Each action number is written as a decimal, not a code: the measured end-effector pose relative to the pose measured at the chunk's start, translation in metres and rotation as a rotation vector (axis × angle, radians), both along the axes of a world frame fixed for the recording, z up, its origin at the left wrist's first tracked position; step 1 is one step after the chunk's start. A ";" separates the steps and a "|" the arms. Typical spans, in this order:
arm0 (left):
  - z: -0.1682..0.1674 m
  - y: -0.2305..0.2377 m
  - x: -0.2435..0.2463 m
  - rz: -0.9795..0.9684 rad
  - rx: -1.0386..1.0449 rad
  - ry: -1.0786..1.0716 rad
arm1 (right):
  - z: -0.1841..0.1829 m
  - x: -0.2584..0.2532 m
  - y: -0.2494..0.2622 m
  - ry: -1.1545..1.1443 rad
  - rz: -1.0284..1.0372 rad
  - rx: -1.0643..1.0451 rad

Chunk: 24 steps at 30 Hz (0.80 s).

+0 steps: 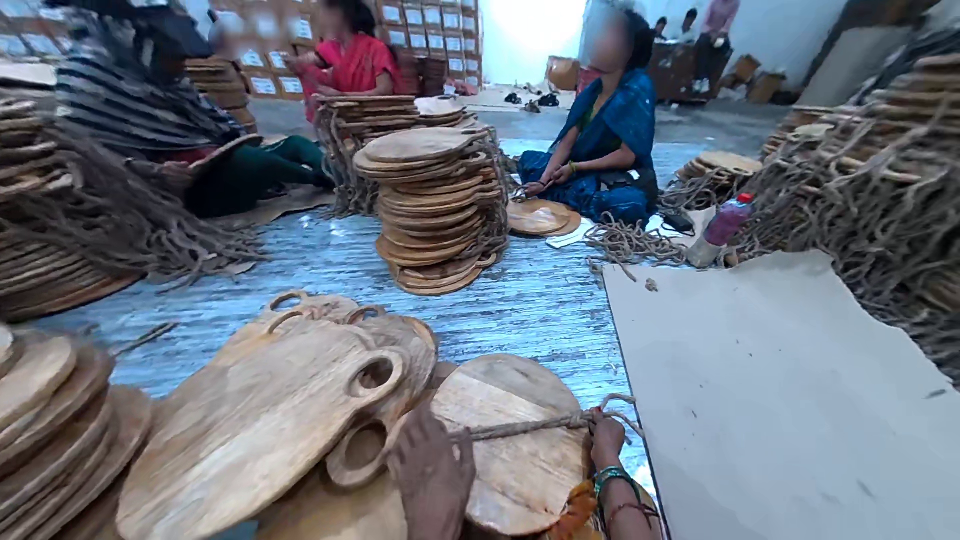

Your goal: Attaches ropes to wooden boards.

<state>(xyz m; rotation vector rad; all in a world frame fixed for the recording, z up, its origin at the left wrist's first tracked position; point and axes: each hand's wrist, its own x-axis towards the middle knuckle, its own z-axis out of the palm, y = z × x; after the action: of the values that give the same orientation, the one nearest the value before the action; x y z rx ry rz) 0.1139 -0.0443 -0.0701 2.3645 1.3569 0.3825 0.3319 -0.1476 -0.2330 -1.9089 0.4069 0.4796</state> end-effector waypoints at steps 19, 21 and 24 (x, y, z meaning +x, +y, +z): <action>-0.091 -0.030 0.155 -0.905 -0.164 0.662 | 0.023 0.002 0.000 0.176 0.009 0.012; -0.088 -0.029 0.157 -0.915 -0.184 0.691 | 0.024 0.002 -0.001 0.183 0.019 0.011; -0.084 -0.025 0.157 -0.896 -0.227 0.639 | 0.026 0.003 -0.002 0.195 0.033 0.002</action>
<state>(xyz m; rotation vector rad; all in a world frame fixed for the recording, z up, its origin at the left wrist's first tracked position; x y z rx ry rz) 0.2709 -0.0697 -0.1542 2.6750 0.3545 -0.7810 0.3346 -0.1498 -0.2073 -1.8754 0.5019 0.6908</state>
